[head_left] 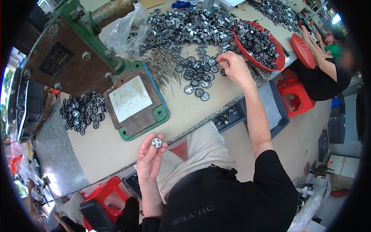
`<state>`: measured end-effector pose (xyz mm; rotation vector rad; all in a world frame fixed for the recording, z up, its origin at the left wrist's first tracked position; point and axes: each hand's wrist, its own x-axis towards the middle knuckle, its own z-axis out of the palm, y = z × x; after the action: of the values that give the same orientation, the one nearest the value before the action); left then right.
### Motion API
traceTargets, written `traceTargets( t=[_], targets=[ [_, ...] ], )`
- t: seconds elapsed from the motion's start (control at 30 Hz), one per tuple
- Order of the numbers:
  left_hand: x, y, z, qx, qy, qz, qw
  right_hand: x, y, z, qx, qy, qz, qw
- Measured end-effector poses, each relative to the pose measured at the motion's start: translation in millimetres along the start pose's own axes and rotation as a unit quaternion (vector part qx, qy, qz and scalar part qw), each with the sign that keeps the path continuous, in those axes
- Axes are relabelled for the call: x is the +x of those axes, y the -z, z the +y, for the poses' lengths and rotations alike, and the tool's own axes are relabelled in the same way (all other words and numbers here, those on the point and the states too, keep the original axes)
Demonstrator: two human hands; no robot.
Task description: Assembling small mechanical components using a hand press.
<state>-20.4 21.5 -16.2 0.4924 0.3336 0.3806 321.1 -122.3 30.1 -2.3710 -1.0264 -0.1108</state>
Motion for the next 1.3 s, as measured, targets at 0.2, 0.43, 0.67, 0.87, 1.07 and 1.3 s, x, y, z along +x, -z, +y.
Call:
traceTargets(
  t=[0.2,0.43,0.67,0.87,1.07,1.3],
  targets=[
    [0.5,-1.9,-0.4,0.012,0.004,0.003,1.000,13.0,1.9,-8.0,0.031,-0.023,-0.008,0.999],
    [-2.2,-0.8,0.4,0.024,0.006,0.004,1.000,57.6,-14.3,-26.0,-0.063,-0.109,-0.059,0.990],
    [1.7,-1.0,0.5,0.005,0.016,-0.004,1.000,68.1,-33.9,-30.6,-0.105,-0.128,-0.061,0.984],
    [2.8,2.6,-1.3,0.016,0.005,-0.015,1.000,67.3,-32.1,-27.2,-0.079,-0.093,-0.035,0.992],
    [-0.9,4.5,-1.5,0.014,0.000,-0.021,1.000,41.2,-34.9,-71.5,0.128,0.035,-0.250,0.959],
    [0.1,2.6,-1.7,0.008,0.011,-0.016,1.000,7.1,-54.3,-124.2,-0.007,0.035,-0.233,0.972]
  ],
)
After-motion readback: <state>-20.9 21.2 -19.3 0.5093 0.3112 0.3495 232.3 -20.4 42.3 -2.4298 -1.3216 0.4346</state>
